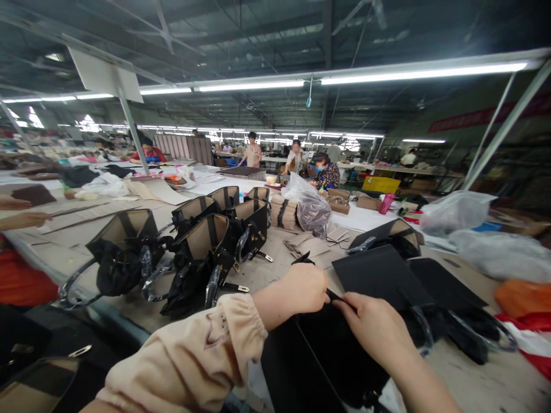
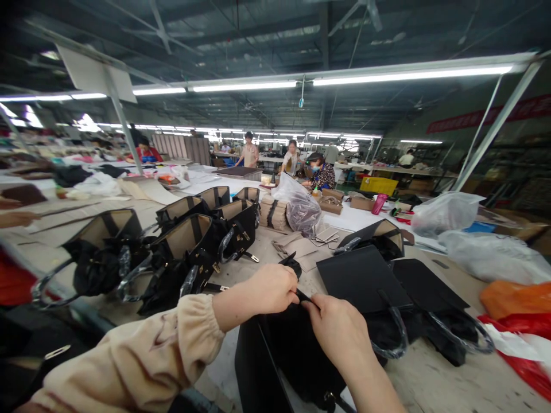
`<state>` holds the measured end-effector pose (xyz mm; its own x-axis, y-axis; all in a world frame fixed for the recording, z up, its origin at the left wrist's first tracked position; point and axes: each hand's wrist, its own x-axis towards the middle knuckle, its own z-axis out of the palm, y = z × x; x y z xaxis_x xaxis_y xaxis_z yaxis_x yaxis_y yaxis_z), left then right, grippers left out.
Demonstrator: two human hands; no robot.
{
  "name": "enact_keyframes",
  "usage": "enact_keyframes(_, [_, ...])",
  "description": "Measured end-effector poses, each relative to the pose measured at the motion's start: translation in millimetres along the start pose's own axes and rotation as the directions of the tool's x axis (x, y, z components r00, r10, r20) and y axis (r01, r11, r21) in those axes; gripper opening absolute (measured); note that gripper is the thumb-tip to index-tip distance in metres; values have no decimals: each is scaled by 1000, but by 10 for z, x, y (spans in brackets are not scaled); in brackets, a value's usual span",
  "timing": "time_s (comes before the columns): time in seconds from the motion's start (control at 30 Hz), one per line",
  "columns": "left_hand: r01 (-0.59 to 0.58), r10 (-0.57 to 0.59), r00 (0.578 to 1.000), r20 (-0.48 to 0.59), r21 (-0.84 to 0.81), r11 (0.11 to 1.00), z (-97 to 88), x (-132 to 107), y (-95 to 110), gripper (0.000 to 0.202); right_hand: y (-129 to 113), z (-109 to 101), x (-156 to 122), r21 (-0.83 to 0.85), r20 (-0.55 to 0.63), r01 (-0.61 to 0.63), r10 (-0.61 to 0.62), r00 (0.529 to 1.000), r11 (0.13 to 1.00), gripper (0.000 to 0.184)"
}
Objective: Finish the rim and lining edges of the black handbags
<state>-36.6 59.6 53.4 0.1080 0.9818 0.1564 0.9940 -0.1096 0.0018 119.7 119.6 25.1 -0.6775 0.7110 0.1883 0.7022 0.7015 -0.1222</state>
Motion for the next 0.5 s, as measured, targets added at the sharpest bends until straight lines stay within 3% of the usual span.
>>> enact_keyframes(0.17, [-48,50,999,22,-55,997,-101,-98,-133,19,34,102,-46,-21,-68,30,-32,997,999,33])
enact_keyframes(0.3, [-29,31,999,25,-90,995,-91,-144,-229,26,90,162,-51,1,-122,78,-77,989,997,33])
enact_keyframes(0.5, [2,2,998,55,-70,998,-74,-102,-218,20,113,207,-53,17,-179,107,-102,979,994,33])
